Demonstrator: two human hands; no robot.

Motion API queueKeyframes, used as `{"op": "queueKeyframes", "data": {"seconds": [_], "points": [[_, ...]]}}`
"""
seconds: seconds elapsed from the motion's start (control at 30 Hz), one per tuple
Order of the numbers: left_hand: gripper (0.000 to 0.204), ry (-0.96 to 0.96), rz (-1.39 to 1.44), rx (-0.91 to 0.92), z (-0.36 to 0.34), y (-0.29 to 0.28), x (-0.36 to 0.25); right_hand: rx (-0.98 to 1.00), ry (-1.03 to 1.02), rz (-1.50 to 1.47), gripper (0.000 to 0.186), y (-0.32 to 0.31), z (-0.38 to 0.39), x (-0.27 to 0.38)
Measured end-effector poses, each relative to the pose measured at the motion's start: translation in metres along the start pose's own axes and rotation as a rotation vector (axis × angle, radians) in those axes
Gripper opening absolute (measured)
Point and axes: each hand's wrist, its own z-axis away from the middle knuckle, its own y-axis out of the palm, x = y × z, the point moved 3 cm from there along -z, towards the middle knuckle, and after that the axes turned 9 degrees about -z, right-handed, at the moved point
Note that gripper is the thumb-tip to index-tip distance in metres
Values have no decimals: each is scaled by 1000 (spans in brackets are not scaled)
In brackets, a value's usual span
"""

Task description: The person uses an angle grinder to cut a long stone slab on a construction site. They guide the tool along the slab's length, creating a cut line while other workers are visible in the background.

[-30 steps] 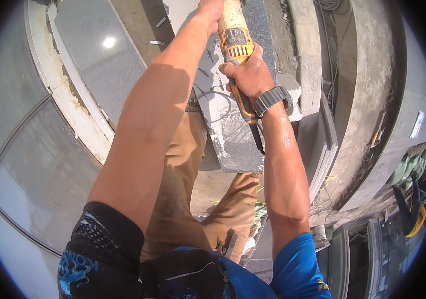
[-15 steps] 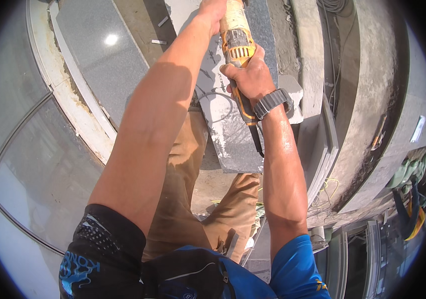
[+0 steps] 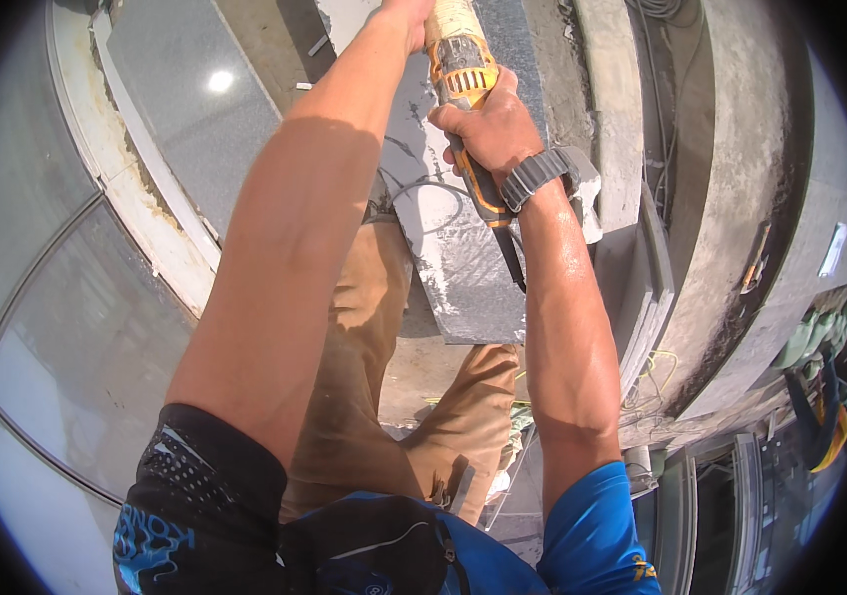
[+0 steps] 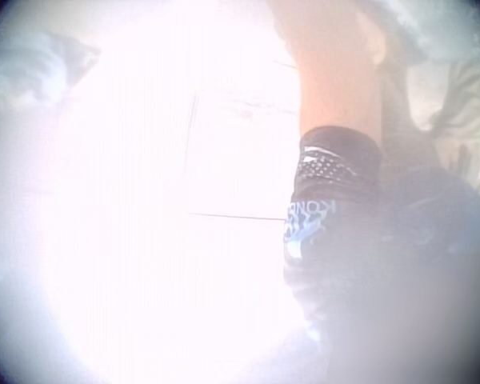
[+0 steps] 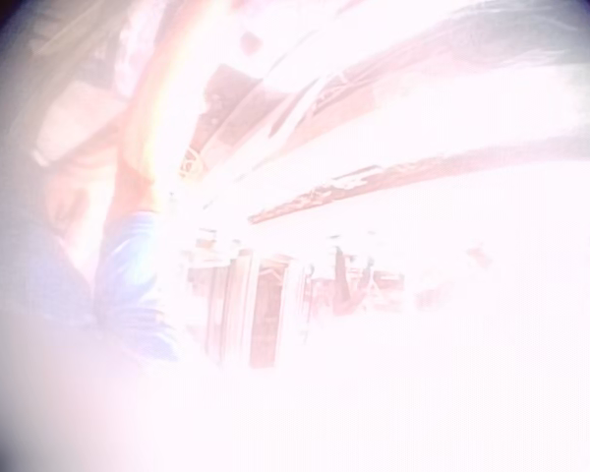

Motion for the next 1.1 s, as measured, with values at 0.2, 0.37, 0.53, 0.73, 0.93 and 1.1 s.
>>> {"op": "queueKeyframes", "data": {"seconds": [0.2,0.37,0.53,0.73,0.93,1.1], "points": [[77,-18,3,30,20,0,13,-11,39,-16,83,3,29,-2],[78,-27,8,38,35,0,22,-10,31,-20,85,1,45,-10],[79,-31,11,31,44,-1,28,-18,61,-36,86,2,55,-17],[81,-26,13,23,44,0,28,-24,61,-56,87,2,55,-19],[83,-23,8,11,37,3,23,-6,43,-58,88,0,45,-12],[84,-16,3,-9,26,3,15,-8,31,-64,88,1,33,-11]]}}
